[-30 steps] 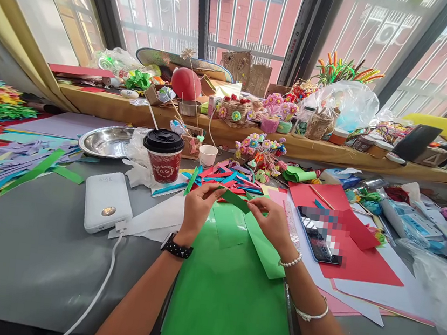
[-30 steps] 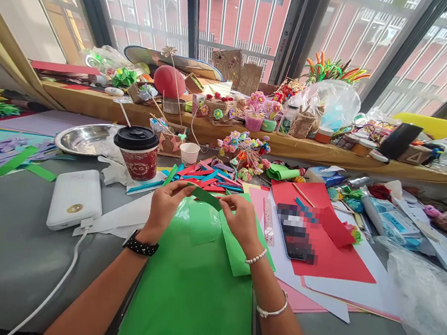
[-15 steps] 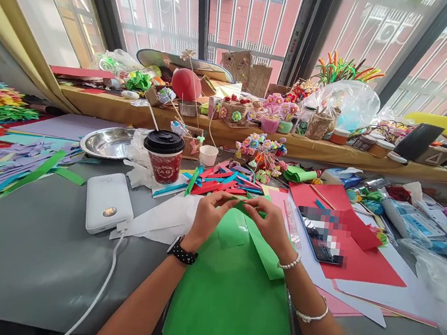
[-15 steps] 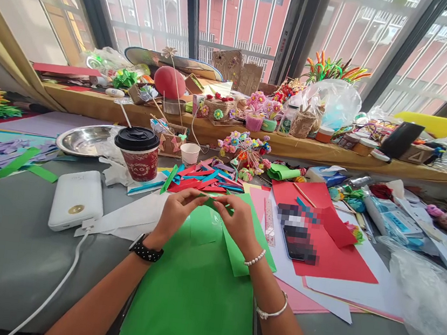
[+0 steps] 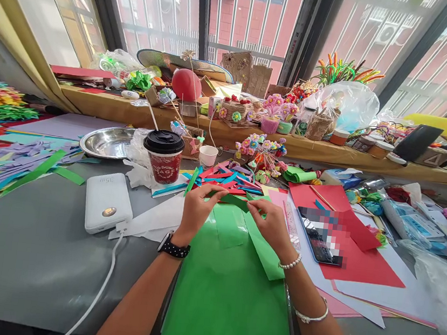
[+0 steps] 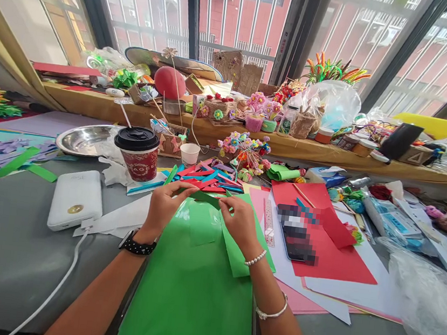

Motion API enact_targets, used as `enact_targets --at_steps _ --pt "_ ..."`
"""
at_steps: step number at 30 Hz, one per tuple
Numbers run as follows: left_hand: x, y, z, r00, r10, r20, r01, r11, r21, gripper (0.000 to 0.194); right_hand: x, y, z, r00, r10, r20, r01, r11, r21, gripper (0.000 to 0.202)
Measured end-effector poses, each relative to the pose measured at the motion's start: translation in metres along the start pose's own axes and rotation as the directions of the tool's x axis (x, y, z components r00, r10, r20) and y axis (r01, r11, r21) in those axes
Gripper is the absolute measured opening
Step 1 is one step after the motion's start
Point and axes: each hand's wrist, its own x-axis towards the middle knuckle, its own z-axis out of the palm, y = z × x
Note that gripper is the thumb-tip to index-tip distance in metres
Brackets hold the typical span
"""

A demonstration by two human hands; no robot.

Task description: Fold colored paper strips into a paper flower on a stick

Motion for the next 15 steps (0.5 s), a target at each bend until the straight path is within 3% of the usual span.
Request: enact_targets --at_steps 5,9,15 --pt "0.003 -0.005 -0.006 0.987 -0.086 -0.134 0.09 0.996 0.023 0.021 0.001 0.007 -0.001 0.99 0.073 -0.124 -0.078 0.996 -0.039 0.022" --pt "0.0 -0.002 0.0 0.999 -0.034 0.012 0.035 0.998 -0.055 0.018 0.0 -0.005 0.0 0.989 0.012 -0.146 -0.005 0.999 0.05 0.021" --pt "-0.005 0.002 0.01 0.975 0.034 0.222 -0.018 0.997 -0.075 0.016 -0.003 -0.016 0.001 0.998 -0.05 0.038 0.045 0.993 0.108 0.013"
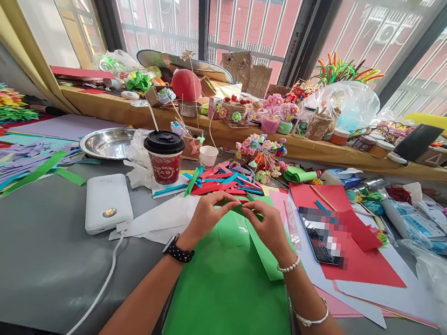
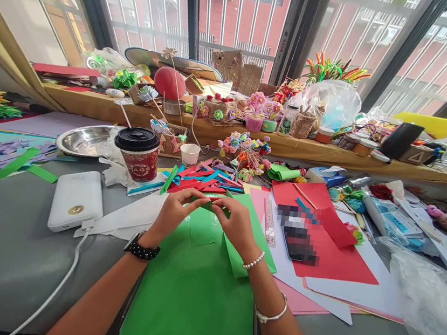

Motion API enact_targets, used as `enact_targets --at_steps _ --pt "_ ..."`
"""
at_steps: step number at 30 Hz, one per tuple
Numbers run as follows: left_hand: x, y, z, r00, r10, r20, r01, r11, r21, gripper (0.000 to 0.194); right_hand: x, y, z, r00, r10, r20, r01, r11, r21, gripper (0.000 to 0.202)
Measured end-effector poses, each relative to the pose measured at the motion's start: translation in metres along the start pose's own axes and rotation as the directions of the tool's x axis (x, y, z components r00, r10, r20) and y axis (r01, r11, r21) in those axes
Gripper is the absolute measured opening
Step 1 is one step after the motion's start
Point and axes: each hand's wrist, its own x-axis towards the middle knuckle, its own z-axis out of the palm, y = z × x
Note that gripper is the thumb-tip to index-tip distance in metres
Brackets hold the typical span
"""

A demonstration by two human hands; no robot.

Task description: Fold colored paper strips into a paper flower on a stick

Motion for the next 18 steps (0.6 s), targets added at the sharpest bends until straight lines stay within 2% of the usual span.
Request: enact_targets --at_steps 4,7,12,18 --pt "0.002 -0.003 -0.005 0.99 0.028 0.141 -0.04 0.995 0.086 0.016 -0.002 0.004 0.0 0.998 -0.064 0.03 0.068 0.981 -0.179 0.012" --pt "0.002 -0.008 -0.009 0.978 0.054 0.204 -0.091 0.98 0.176 0.016 -0.003 0.007 0.001 0.992 -0.11 0.057 0.123 0.938 -0.323 0.013" --pt "0.003 -0.014 -0.014 0.979 0.073 0.192 -0.125 0.954 0.272 0.017 -0.002 0.011 0.002 0.995 -0.095 0.037 0.102 0.923 -0.372 0.014" --pt "0.006 -0.018 -0.021 0.989 0.082 0.121 -0.124 0.907 0.403 0.017 -0.001 0.019 0.0 0.997 -0.072 -0.017 0.059 0.912 -0.405 0.015"
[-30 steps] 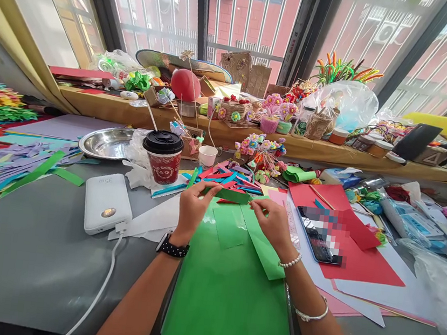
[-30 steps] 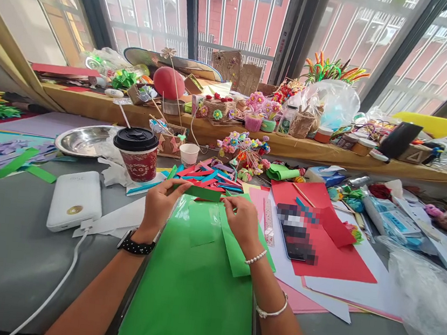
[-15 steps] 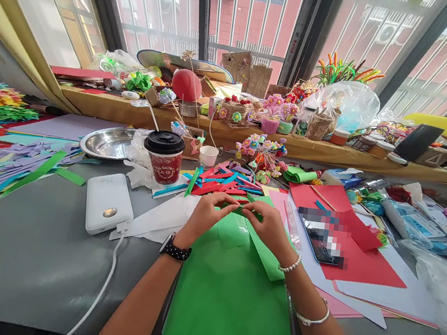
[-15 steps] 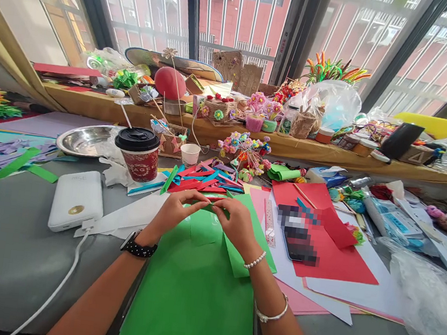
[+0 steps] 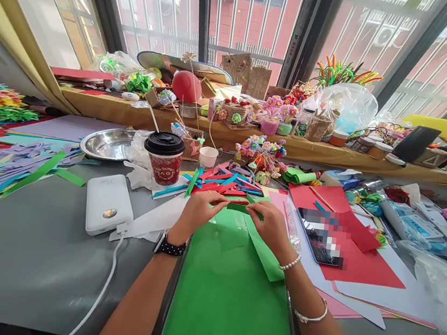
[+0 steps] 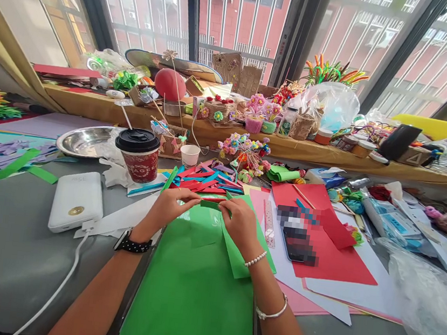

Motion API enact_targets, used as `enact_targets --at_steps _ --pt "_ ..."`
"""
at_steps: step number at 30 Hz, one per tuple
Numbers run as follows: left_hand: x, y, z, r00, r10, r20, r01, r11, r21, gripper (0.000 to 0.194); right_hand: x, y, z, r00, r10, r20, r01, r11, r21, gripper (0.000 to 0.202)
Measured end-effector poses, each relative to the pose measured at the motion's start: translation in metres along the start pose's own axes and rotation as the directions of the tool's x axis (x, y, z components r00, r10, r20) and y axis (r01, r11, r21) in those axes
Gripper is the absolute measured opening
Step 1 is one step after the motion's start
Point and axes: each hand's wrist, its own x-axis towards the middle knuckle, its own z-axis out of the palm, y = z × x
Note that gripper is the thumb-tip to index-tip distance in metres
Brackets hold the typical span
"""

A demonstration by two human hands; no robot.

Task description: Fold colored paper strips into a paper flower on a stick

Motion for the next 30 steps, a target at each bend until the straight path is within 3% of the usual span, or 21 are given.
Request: enact_targets --at_steps 4,6,9,13,22,30 --pt "0.0 0.001 -0.001 0.985 -0.04 -0.17 0.059 0.992 0.108 0.017 -0.001 0.006 0.002 0.998 0.05 -0.035 -0.049 0.999 0.015 0.016" --pt "0.0 0.005 0.002 0.978 -0.004 -0.208 0.023 0.996 0.086 0.018 -0.001 0.005 0.003 0.999 0.047 -0.026 -0.046 0.998 0.051 0.016" --pt "-0.001 0.012 0.009 0.99 0.109 -0.094 -0.108 0.994 0.018 0.02 -0.001 -0.002 0.003 1.0 -0.01 -0.004 0.01 0.994 0.112 0.015" --pt "-0.003 0.016 0.015 0.991 0.126 0.04 -0.127 0.992 0.013 0.015 -0.001 -0.009 0.003 0.999 -0.044 0.019 0.04 0.988 0.147 0.016" --pt "-0.004 0.013 0.012 0.995 0.092 -0.024 -0.087 0.981 0.173 0.015 0.002 0.013 0.003 0.995 0.096 -0.02 -0.096 0.995 0.007 0.019" --pt "-0.004 0.015 0.012 0.996 0.087 0.004 -0.086 0.97 0.227 0.015 0.0 0.009 0.005 0.981 0.16 -0.112 -0.18 0.964 -0.195 0.02"
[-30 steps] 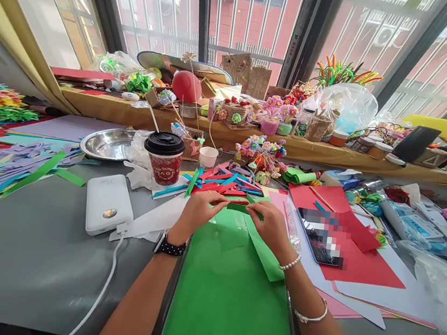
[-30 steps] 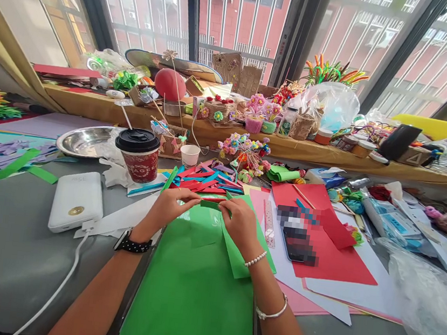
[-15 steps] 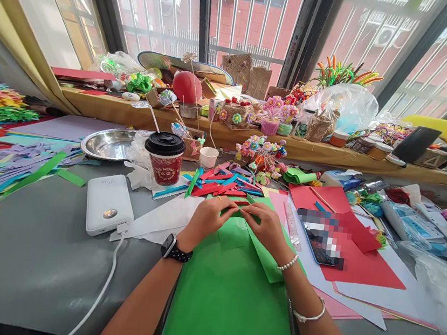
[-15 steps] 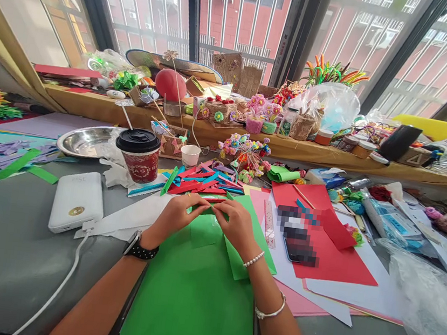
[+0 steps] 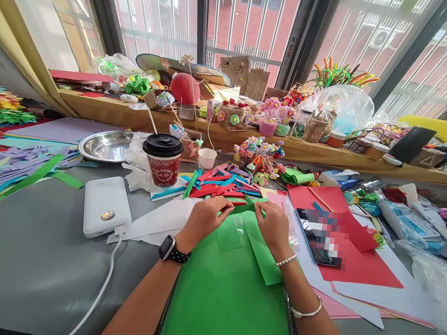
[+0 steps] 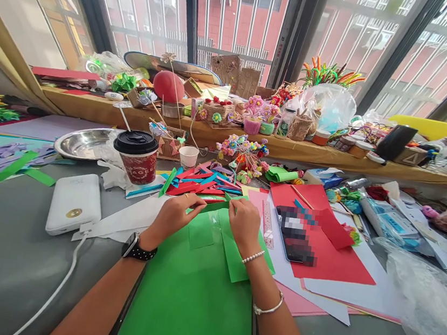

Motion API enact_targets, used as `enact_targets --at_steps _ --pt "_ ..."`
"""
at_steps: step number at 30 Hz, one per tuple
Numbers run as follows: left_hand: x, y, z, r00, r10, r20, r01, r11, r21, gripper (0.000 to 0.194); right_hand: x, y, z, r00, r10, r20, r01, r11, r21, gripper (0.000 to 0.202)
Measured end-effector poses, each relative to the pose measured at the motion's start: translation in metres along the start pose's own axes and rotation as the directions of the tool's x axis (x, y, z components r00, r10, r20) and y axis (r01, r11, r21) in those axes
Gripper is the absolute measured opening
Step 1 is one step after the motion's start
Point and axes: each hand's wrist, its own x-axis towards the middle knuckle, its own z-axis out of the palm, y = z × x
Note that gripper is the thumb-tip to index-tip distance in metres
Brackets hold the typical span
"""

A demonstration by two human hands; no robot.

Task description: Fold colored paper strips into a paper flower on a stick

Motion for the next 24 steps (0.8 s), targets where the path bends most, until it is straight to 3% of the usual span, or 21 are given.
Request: enact_targets --at_steps 11,17,20,24 --pt "0.0 -0.006 -0.002 0.992 -0.075 -0.096 0.079 0.996 0.035 0.014 0.001 0.008 0.001 0.995 -0.024 -0.093 0.022 1.0 -0.018 0.022" --pt "0.0 -0.01 -0.001 0.948 -0.172 -0.267 0.215 0.966 0.142 0.018 0.001 0.009 -0.001 0.996 0.006 -0.094 -0.005 1.0 0.013 0.021" --pt "0.0 -0.008 0.0 0.95 -0.102 -0.296 0.145 0.981 0.127 0.02 0.002 0.005 -0.003 0.998 -0.045 -0.051 0.05 0.994 0.1 0.019" --pt "0.0 -0.004 0.003 0.986 0.077 -0.147 -0.063 0.993 0.098 0.021 -0.001 -0.008 -0.006 0.971 -0.234 0.04 0.219 0.948 0.229 0.019"
